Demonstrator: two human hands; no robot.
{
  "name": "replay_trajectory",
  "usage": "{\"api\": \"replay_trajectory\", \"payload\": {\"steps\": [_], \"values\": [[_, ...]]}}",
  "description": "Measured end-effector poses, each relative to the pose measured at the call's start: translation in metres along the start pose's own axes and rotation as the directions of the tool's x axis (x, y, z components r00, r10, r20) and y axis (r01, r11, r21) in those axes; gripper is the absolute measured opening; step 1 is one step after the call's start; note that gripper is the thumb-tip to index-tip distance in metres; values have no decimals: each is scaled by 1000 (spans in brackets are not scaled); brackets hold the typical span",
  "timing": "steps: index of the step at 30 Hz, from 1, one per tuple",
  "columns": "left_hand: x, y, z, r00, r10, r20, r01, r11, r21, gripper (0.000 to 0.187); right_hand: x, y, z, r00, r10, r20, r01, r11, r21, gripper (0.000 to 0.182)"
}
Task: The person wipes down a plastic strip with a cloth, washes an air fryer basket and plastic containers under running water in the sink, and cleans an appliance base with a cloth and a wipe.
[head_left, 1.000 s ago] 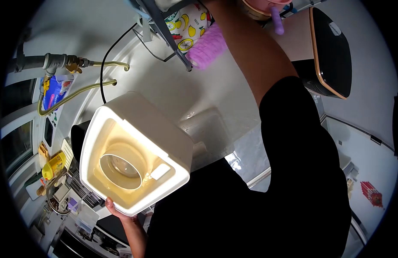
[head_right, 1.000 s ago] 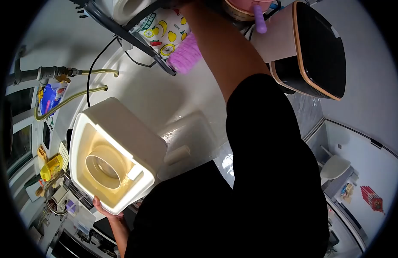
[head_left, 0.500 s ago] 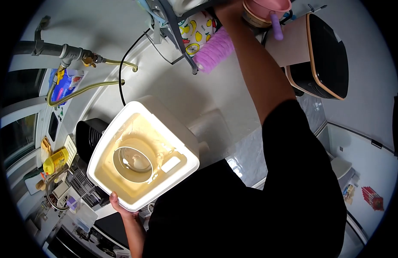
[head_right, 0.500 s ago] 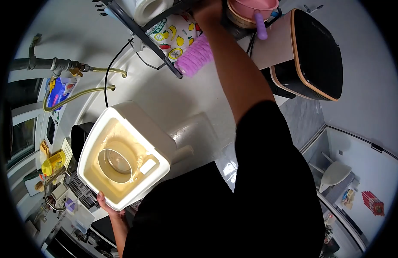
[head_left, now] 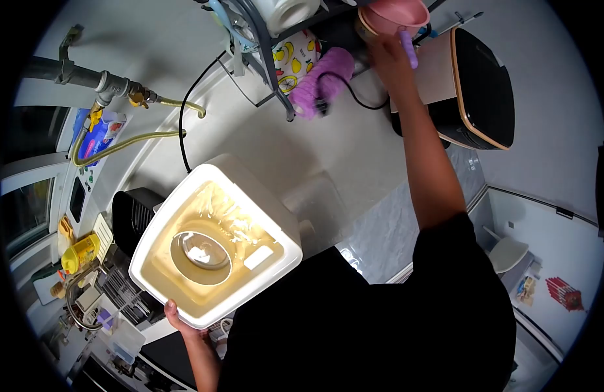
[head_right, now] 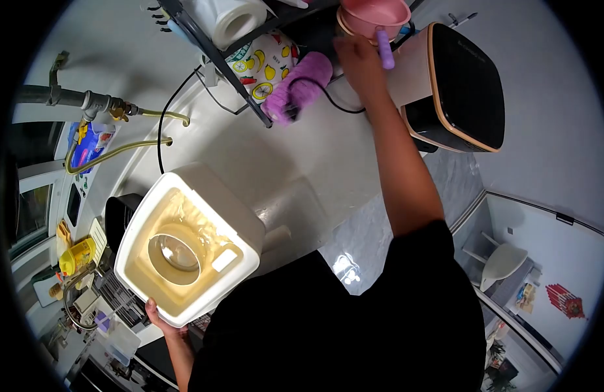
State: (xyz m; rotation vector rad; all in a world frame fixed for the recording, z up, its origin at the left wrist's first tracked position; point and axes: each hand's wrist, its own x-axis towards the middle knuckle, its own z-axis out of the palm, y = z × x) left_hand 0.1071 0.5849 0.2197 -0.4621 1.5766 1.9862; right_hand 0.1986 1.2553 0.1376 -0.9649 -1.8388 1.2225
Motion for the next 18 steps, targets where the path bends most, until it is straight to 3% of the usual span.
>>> {"api": "replay_trajectory", "payload": {"steps": [1, 3, 7, 18], "values": [[0, 0, 2, 1000, -4, 0, 4, 1000, -10, 65, 32, 16, 16, 993, -116, -37, 106, 973, -204, 19], [0, -1, 0, 1000, -1, -4, 1, 1000, -14, 66, 87, 37, 43, 978, -204, -32, 174, 898, -405, 20], [-6, -2, 4, 1000, 16, -10, -16, 1000, 27, 68, 153, 70, 88, 984, -177, 13, 145, 758, -636, 21], [-14, -6, 20, 998, -28, -55, 25, 998, -58, 70, 177, 105, 110, 973, -227, 45, 182, 634, -752, 26]]}}
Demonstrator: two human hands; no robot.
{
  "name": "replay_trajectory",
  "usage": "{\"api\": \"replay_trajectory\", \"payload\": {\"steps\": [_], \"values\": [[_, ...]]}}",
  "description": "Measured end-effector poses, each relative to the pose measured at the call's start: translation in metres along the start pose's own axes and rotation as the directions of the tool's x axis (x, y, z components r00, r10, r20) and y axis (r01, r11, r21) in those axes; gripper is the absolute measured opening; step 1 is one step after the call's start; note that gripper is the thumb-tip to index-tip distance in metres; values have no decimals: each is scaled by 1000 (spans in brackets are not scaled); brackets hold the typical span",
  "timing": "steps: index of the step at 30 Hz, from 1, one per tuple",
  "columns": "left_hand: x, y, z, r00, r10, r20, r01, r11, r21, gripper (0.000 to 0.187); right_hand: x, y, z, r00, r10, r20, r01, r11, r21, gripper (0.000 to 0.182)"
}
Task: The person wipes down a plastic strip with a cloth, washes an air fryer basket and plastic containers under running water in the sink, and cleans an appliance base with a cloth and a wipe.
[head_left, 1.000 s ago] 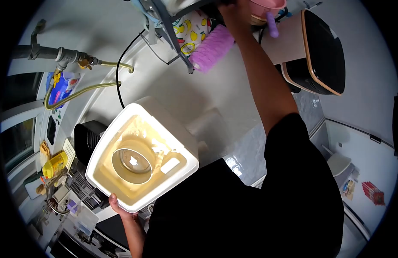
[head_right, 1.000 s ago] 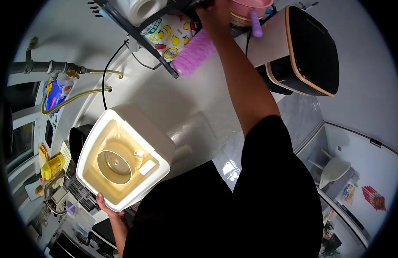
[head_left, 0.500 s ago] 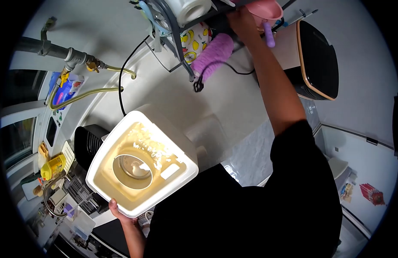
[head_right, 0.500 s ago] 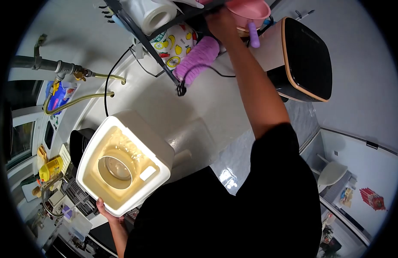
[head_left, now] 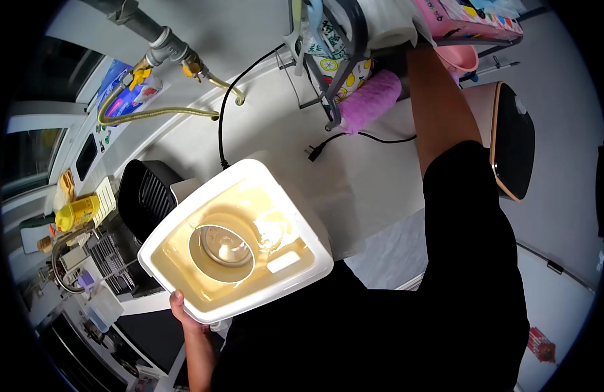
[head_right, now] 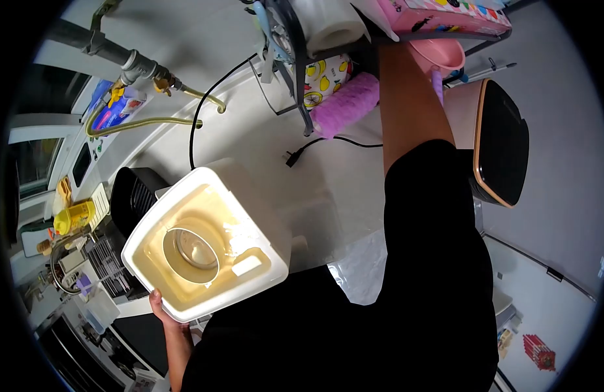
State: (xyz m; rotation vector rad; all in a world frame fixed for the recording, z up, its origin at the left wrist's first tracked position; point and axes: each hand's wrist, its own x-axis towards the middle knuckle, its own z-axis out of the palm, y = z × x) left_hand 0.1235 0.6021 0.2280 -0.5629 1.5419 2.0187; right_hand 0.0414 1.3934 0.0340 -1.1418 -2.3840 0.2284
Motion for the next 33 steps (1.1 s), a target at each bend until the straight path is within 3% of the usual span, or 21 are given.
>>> {"api": "replay_trajectory", "payload": {"steps": [4, 8, 10, 11, 13, 14, 15, 17, 18, 20, 22, 23, 24, 26, 28, 32, 33], "values": [[3, -3, -15, 1000, 0, 21, 1, 1000, -27, 70, -4, 8, 1, 992, -101, -74, 102, 995, 6, 28], [1, -7, -20, 1000, 7, -17, -8, 999, -41, 70, -15, 24, -1, 916, -320, -242, 340, 939, 45, 30], [-4, -5, -22, 999, -7, -35, 6, 999, -32, 71, -24, 23, -6, 814, -520, -259, 526, 849, -55, 31], [-5, -4, -22, 1000, -3, -31, 2, 1000, -28, 71, -30, 25, -10, 837, -542, -75, 526, 834, -164, 33], [-8, -2, -22, 1000, 9, -14, -9, 1000, -24, 73, -51, -2, -32, 700, -708, -92, 643, 682, -348, 36], [-12, 0, -23, 1000, 7, -27, -7, 1000, -23, 74, -72, -27, -54, 870, -456, -190, 467, 884, 21, 32], [-16, 1, -24, 1000, 16, -21, -17, 999, -29, 74, -93, -47, -71, 973, -159, -168, 215, 891, 399, 28], [-26, 2, -28, 993, 44, -110, -46, 999, -19, 75, -134, -74, -100, 987, 4, -158, 102, 746, 658, 20], [-32, 5, -32, 992, 52, -113, -56, 998, -27, 75, -151, -85, -112, 987, -5, -163, 113, 741, 662, 20], [-45, 11, -39, 993, 31, -111, -37, 998, -53, 76, -184, -106, -139, 993, 114, 33, -81, 452, 888, 15], [-53, 15, -49, 992, 47, -117, -54, 997, -55, 76, -218, -136, -160, 989, 42, 140, -145, 397, 906, 15], [-56, 18, -52, 990, 58, -127, -65, 997, -50, 76, -230, -153, -168, 982, -20, 190, -158, 476, 865, 15], [-60, 20, -54, 991, 66, -118, -73, 996, -58, 75, -242, -169, -167, 952, -45, 304, -265, 381, 886, 17], [-64, 24, -57, 991, 71, -116, -78, 995, -61, 75, -254, -200, -165, 910, -195, 365, -256, 428, 866, 25], [-69, 27, -61, 991, 69, -111, -75, 996, -55, 73, -255, -230, -150, 845, -218, 488, -387, 380, 840, 33], [-70, 23, -71, 988, 83, -133, -92, 994, -66, 72, -232, -287, -136, 804, -203, 558, -454, 396, 798, 40], [-71, 22, -76, 991, 72, -112, -82, 993, -84, 71, -227, -298, -130, 734, -151, 662, -608, 287, 740, 41]]}}
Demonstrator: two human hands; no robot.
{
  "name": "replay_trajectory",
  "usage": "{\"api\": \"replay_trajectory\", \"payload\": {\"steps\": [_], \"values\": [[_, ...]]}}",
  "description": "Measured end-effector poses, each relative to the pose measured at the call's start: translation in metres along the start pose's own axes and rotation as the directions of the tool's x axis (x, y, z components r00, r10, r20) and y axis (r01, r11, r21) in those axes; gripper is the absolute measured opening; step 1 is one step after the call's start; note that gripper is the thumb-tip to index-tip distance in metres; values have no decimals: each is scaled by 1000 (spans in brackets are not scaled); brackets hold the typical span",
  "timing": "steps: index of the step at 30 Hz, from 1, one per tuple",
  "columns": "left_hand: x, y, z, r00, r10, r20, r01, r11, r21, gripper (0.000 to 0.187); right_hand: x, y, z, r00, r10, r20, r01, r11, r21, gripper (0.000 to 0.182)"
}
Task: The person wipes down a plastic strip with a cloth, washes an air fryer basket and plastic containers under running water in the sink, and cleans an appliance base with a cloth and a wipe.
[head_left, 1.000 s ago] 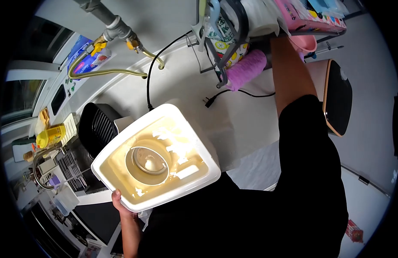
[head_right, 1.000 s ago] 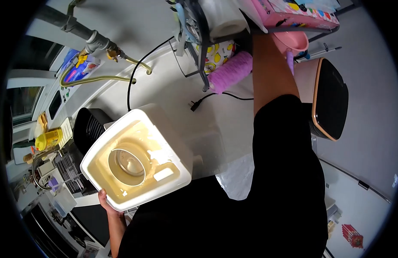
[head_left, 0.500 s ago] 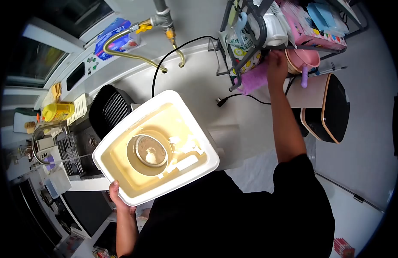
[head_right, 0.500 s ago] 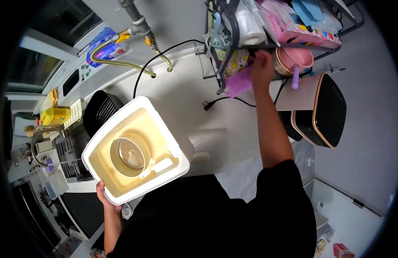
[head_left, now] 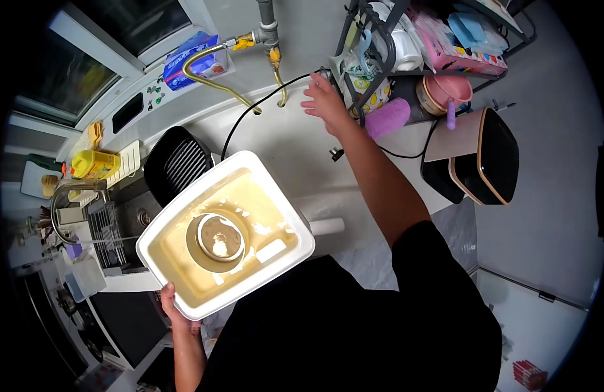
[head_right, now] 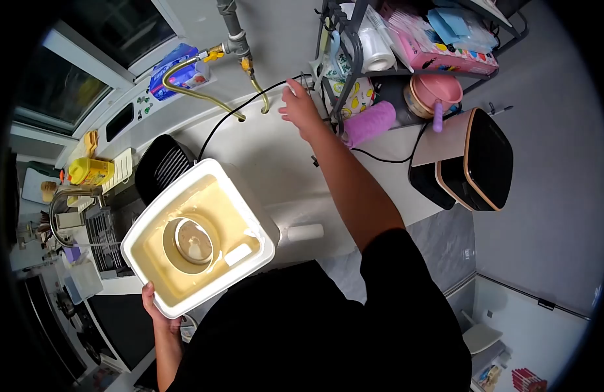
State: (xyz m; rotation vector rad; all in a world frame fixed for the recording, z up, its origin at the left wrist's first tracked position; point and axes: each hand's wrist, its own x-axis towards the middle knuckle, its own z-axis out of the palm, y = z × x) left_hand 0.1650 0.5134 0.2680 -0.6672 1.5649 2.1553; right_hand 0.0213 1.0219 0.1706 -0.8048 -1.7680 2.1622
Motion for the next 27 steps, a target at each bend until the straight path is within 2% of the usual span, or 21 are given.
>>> {"api": "replay_trajectory", "payload": {"steps": [1, 2, 4, 5, 6, 8, 9, 11, 13, 15, 16, 18, 23, 27], "values": [[1, 0, -3, 1000, -13, 22, 13, 1000, -16, 71, 10, -2, 8, 991, 135, 2, -134, 981, 143, 42], [0, 1, -1, 1000, -9, 25, 9, 1000, -23, 71, 25, 0, 15, 992, 129, 5, -128, 982, 139, 42], [-4, 1, 3, 1000, 1, 2, -1, 1000, -11, 72, 48, 8, 28, 994, 113, 0, -103, 906, 410, 39], [-4, -1, 0, 1000, 2, 0, -2, 1000, -17, 72, 52, 8, 34, 995, 103, -9, -87, 881, 466, 33], [-3, -2, -4, 1000, 2, -2, -2, 1000, -18, 72, 54, 6, 40, 995, 102, -8, -87, 882, 463, 33], [-1, -2, -10, 1000, 0, -4, 0, 1000, -21, 72, 57, 3, 51, 1000, -25, -7, 25, 866, 500, 26], [-2, -2, -10, 1000, -2, -15, 2, 1000, -17, 72, 55, -3, 55, 1000, -25, -2, 23, 868, 497, 26], [-4, -3, -13, 999, -5, -36, 4, 1000, -20, 71, 49, -7, 63, 999, -42, 3, 37, 894, 447, 21], [-4, -3, -19, 999, -15, -31, 15, 1000, -19, 69, 47, 5, 54, 993, -119, 17, 101, 901, 423, 23], [4, -12, -39, 998, -41, -53, 38, 998, -53, 69, 40, 12, 47, 992, -102, 71, 65, 910, 409, 25], [8, -14, -51, 995, -57, -77, 54, 998, -42, 69, 25, 5, 50, 997, -59, 44, 40, 940, 338, 29], [13, -12, -61, 996, -89, -11, 88, 995, -47, 70, 5, 5, 51, 995, -33, 99, -6, 929, 369, 36], [24, -5, -84, 997, -72, -18, 69, 992, -101, 68, -51, 0, 67, 968, -21, 251, -65, 941, 331, 42], [39, 2, -111, 997, -72, -12, 71, 991, -112, 64, -83, -12, 85, 969, -24, 245, -57, 947, 317, 43]]}}
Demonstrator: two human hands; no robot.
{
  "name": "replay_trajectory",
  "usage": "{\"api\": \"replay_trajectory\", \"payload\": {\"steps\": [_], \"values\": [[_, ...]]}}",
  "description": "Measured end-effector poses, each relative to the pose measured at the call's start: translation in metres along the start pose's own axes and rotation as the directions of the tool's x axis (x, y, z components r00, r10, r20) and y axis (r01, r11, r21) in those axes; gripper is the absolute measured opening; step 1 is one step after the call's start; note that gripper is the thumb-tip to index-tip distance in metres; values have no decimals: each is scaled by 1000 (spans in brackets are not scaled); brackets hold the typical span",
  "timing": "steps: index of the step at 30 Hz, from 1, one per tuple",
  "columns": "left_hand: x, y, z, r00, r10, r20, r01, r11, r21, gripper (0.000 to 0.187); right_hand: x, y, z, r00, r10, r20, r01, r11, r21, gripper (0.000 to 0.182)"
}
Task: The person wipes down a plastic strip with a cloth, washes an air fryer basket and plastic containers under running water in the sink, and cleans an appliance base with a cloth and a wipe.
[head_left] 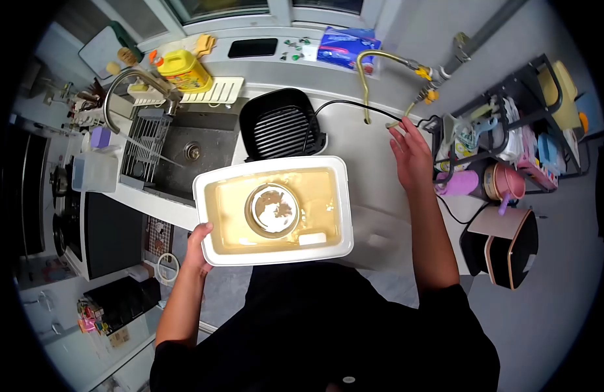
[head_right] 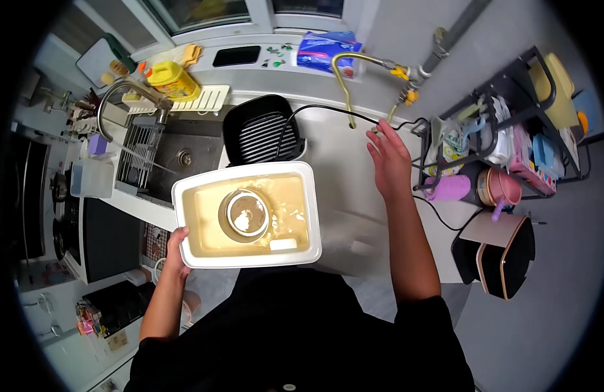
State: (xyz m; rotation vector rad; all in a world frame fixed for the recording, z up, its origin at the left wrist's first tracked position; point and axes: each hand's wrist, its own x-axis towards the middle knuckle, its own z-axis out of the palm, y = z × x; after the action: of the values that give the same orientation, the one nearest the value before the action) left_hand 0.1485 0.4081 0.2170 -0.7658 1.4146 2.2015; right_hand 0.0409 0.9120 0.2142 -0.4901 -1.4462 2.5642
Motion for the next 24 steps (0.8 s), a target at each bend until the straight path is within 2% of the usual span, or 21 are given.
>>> {"api": "replay_trajectory", "payload": {"steps": [3, 5, 7, 9, 11, 13, 14, 15, 17, 20, 23, 24], "values": [[16, 17, -22, 999, -14, 32, 14, 1000, -17, 61, -11, 10, 23, 999, 0, 32, 1, 1000, -18, 43], [28, 32, -40, 990, -62, 124, 56, 997, 47, 66, -24, 15, 46, 1000, 18, -14, -19, 997, -77, 42], [39, 44, -53, 992, -64, 106, 56, 995, 77, 66, -39, 38, 60, 999, 0, 35, 4, 992, -129, 43], [59, 49, -70, 974, -101, 201, 102, 995, 7, 62, -63, 63, 83, 992, 128, 20, -120, 966, -228, 49], [68, 62, -78, 967, -135, 216, 131, 991, 31, 63, -96, 90, 102, 963, 246, 106, -214, 944, -251, 66], [79, 78, -84, 952, -167, 257, 156, 986, 62, 64, -127, 110, 129, 935, 292, 199, -242, 939, -243, 81], [86, 85, -87, 939, -182, 292, 174, 983, 54, 64, -135, 119, 136, 898, 323, 300, -270, 941, -205, 91], [96, 90, -93, 926, -180, 332, 161, 983, 84, 64, -147, 126, 150, 897, 350, 269, -340, 936, -85, 83], [111, 104, -103, 887, -257, 382, 242, 966, 89, 63, -158, 130, 172, 905, 373, 205, -338, 922, -187, 84], [139, 112, -122, 863, -279, 420, 246, 960, 132, 63, -160, 140, 199, 922, 367, 123, -322, 904, -282, 90], [153, 121, -128, 859, -296, 417, 261, 955, 140, 65, -162, 154, 212, 918, 393, 61, -375, 907, -190, 91], [159, 121, -131, 859, -298, 417, 256, 954, 156, 73, -162, 158, 215, 919, 390, 58, -373, 907, -193, 91]]}}
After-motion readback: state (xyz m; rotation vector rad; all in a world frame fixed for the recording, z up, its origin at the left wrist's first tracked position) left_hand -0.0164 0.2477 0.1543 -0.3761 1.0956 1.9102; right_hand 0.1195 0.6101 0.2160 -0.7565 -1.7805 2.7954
